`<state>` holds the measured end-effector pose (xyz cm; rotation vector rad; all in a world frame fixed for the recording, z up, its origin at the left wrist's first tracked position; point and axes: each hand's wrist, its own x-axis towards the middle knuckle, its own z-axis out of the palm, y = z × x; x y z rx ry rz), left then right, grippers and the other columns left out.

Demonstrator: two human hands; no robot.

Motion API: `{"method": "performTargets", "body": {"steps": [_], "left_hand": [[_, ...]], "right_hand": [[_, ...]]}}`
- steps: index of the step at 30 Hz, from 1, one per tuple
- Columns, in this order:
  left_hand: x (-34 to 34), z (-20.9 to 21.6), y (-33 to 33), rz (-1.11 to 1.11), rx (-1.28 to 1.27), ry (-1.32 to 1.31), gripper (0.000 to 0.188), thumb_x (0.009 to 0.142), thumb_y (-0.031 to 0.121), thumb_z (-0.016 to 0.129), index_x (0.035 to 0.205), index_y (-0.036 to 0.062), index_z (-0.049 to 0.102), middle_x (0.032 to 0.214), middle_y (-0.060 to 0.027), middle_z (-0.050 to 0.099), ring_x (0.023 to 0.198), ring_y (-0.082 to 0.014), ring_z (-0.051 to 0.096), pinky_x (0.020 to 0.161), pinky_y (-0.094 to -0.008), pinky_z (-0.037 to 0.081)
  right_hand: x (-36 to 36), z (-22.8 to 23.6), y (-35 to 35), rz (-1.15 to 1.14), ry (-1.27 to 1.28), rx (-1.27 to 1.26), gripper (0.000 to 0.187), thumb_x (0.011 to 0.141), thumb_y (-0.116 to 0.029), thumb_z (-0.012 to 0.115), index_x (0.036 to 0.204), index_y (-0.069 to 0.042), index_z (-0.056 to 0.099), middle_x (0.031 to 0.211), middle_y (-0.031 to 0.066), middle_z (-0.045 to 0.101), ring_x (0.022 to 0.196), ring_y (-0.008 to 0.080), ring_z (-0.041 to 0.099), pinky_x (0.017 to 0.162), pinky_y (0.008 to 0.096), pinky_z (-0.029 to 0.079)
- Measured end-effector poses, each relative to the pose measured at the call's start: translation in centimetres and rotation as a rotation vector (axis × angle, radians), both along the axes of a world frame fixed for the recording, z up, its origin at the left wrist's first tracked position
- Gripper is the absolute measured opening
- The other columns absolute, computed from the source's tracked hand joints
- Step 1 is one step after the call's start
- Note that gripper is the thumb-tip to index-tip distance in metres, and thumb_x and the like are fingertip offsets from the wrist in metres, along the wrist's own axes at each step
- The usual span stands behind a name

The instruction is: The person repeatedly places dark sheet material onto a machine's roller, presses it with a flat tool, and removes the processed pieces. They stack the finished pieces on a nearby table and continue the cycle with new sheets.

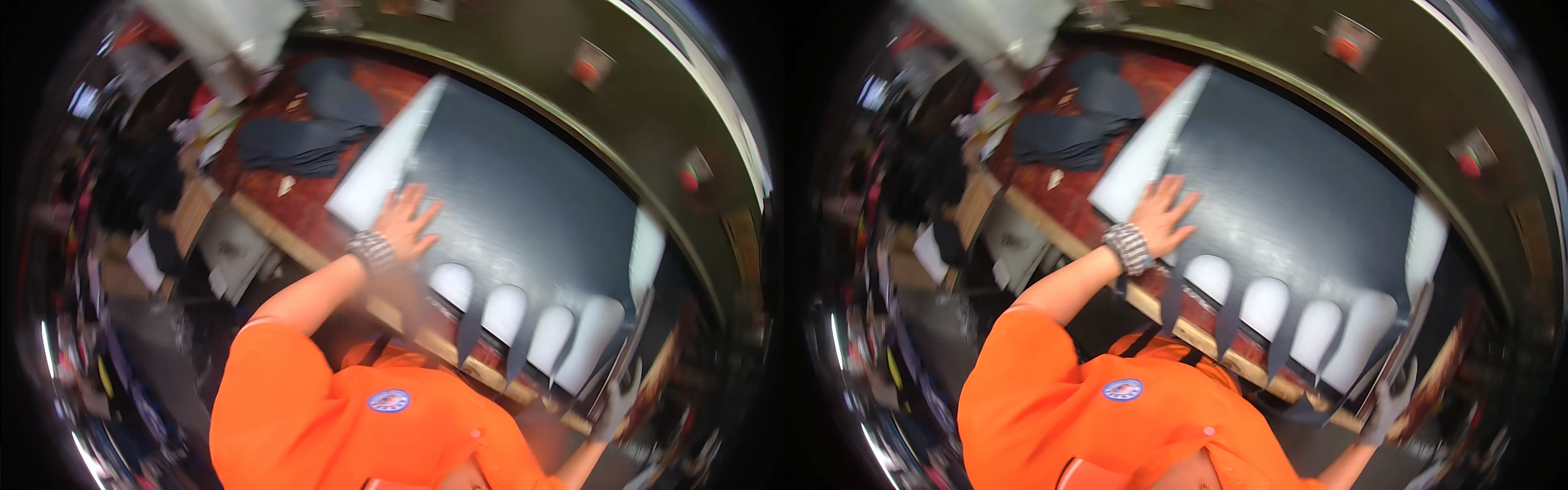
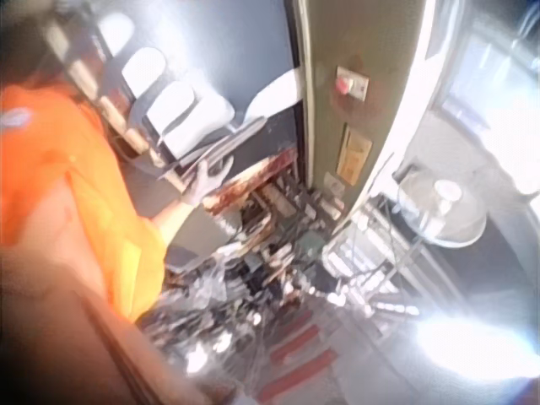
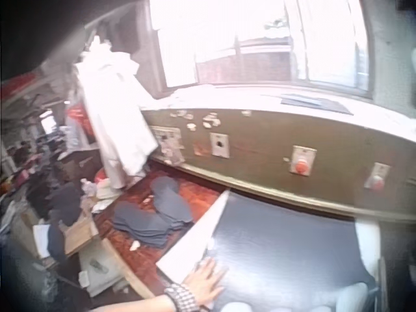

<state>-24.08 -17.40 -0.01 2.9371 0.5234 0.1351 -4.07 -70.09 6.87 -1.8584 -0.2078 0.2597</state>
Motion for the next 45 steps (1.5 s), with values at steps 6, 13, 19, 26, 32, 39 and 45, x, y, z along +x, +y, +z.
{"method": "performTargets", "body": {"steps": [6, 13, 19, 26, 32, 39, 45], "left_hand": [[0.1, 0.0, -0.2, -0.014, -0.053, -0.066, 0.067, 0.093, 0.044, 0.062, 0.152, 0.0177, 0.045, 0.161, -0.0242, 0.027, 0.150, -0.0429, 0.023, 0.120, -0.0601, 0.018], [0.1, -0.5, 1.0, 0.071, -0.380, -0.438, 0.059, 0.093, 0.021, 0.065, 0.143, -0.0051, 0.046, 0.147, -0.0276, 0.046, 0.138, -0.0437, 0.043, 0.118, -0.0496, 0.030], [0.0, -1.5, 1.6, 0.209, -0.510, -0.592, 0.052, 0.098, 0.004, 0.048, 0.147, -0.0070, 0.037, 0.145, -0.0273, 0.049, 0.136, -0.0411, 0.047, 0.112, -0.0438, 0.038], [2.0, -1.0, 2.4, 0.182, -0.534, -0.549, 0.053, 0.098, -0.001, 0.043, 0.149, -0.0076, 0.033, 0.146, -0.0275, 0.047, 0.135, -0.0428, 0.047, 0.111, -0.0435, 0.039], [6.6, -0.9, 4.4, 0.218, -0.573, -0.651, 0.052, 0.099, 0.001, 0.043, 0.149, -0.0066, 0.034, 0.145, -0.0270, 0.050, 0.134, -0.0406, 0.049, 0.111, -0.0421, 0.039], [11.3, -0.8, 8.6, 0.252, -0.823, -0.801, 0.048, 0.099, 0.002, 0.051, 0.146, -0.0037, 0.042, 0.134, -0.0238, 0.060, 0.128, -0.0304, 0.057, 0.105, -0.0371, 0.045], [10.8, -1.2, 8.2, 0.381, -0.279, -0.352, 0.021, 0.093, 0.019, 0.065, 0.106, 0.0026, 0.066, 0.088, -0.0175, 0.067, 0.082, -0.0347, 0.063, 0.077, -0.0463, 0.046]], "right_hand": [[-3.4, 3.6, 9.9, 0.027, -0.077, 0.070, 0.105, 0.068, -0.039, 0.084, 0.151, 0.004, 0.036, 0.143, 0.0183, 0.050, 0.133, 0.0288, 0.051, 0.112, 0.0391, 0.039], [-3.5, 2.7, 31.4, 0.399, 0.141, 0.323, 0.101, 0.064, -0.033, 0.084, 0.148, 0.003, 0.042, 0.144, 0.0185, 0.050, 0.133, 0.0274, 0.050, 0.112, 0.0392, 0.038], [-6.5, -1.5, 44.5, 0.443, -0.428, -0.321, 0.093, 0.062, -0.037, 0.087, 0.141, -0.003, 0.050, 0.136, 0.0315, 0.047, 0.125, 0.0437, 0.049, 0.105, 0.0502, 0.042], [-6.5, -4.7, 46.3, 0.402, -0.665, -0.434, 0.091, 0.062, -0.042, 0.086, 0.138, -0.007, 0.049, 0.136, 0.0383, 0.039, 0.120, 0.0523, 0.046, 0.100, 0.0549, 0.043], [-1.7, -4.5, 48.2, 0.437, -0.716, -0.388, 0.092, 0.066, -0.041, 0.084, 0.141, -0.003, 0.046, 0.137, 0.0371, 0.041, 0.122, 0.0530, 0.045, 0.103, 0.0555, 0.041], [11.4, -2.5, 41.5, 0.126, -0.647, -0.097, 0.093, 0.085, -0.039, 0.075, 0.151, 0.009, 0.029, 0.155, 0.0306, 0.033, 0.143, 0.0417, 0.036, 0.119, 0.0461, 0.029], [24.8, 3.8, 30.4, -0.564, -0.752, -0.450, 0.100, 0.099, -0.056, 0.051, 0.154, 0.014, 0.004, 0.158, 0.0376, 0.014, 0.149, 0.0478, 0.017, 0.122, 0.0500, 0.017]]}}
